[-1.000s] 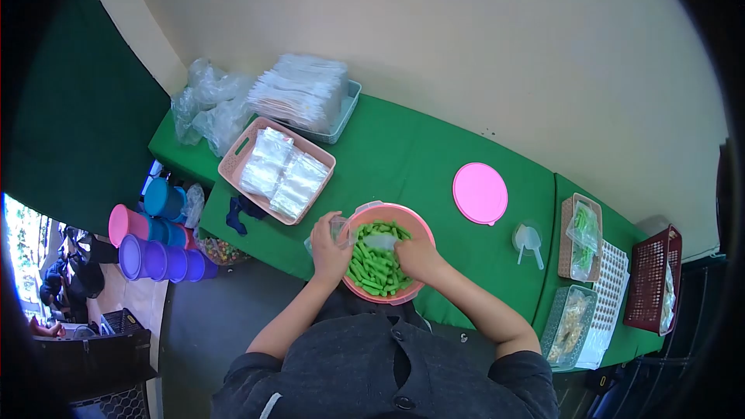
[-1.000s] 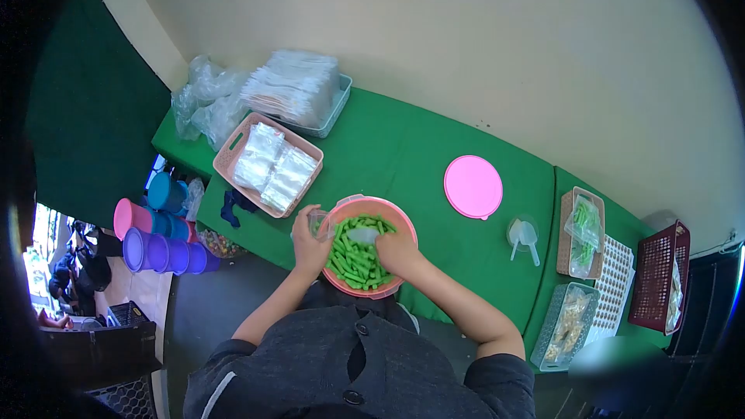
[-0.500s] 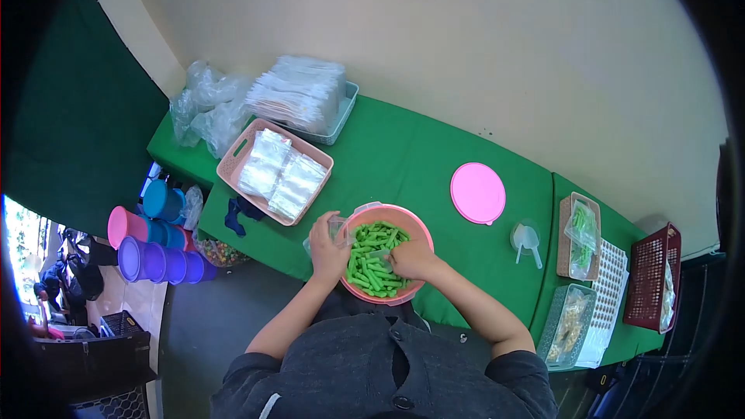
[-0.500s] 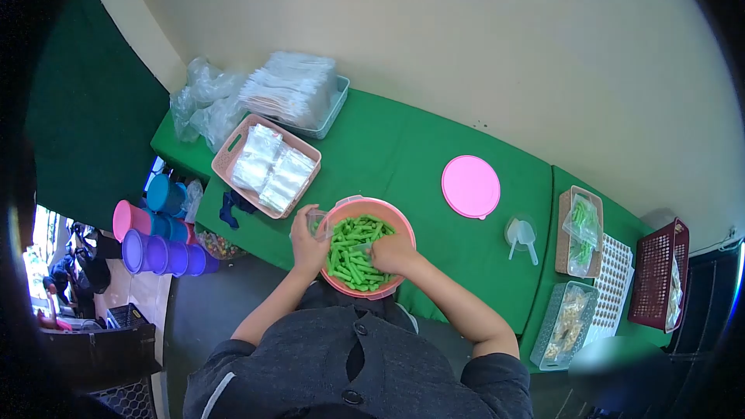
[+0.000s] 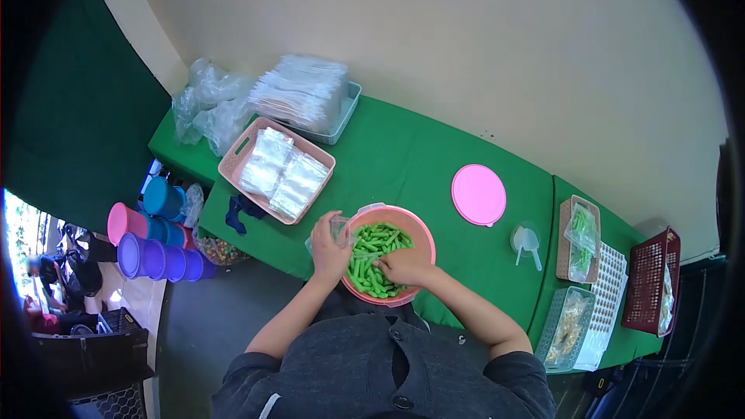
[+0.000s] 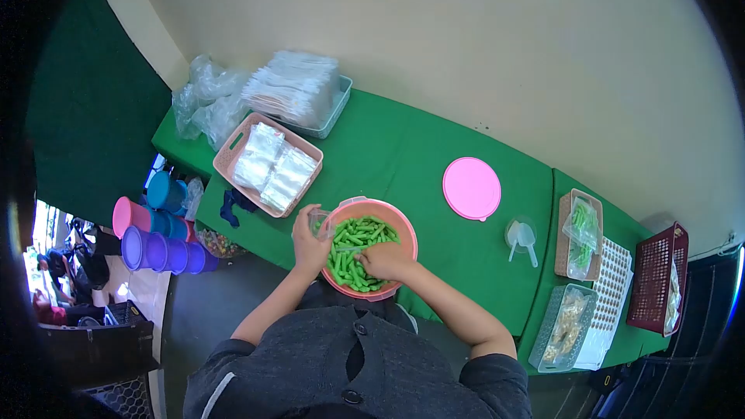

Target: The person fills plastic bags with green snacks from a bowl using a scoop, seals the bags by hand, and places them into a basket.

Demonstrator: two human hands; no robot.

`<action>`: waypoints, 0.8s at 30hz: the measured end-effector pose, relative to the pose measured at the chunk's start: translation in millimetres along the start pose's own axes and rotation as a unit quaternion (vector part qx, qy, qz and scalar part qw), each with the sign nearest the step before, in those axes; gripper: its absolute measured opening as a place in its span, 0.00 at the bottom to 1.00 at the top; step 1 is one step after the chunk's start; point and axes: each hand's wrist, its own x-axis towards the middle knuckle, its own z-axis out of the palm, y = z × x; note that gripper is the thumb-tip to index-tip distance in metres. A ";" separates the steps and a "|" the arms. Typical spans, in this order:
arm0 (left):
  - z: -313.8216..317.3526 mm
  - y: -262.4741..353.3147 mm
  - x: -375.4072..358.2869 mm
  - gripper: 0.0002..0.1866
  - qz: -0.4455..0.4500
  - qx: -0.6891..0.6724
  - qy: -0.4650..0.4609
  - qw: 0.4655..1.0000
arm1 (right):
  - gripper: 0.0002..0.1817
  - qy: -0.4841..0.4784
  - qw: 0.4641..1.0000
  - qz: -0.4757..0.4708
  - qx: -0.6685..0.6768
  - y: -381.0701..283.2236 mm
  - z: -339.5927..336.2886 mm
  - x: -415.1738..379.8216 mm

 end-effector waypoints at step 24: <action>-30.5 47.1 17.6 0.32 0.227 0.070 -0.195 0.952 | 0.11 0.210 0.976 0.003 0.066 -32.3 -145.2 -84.4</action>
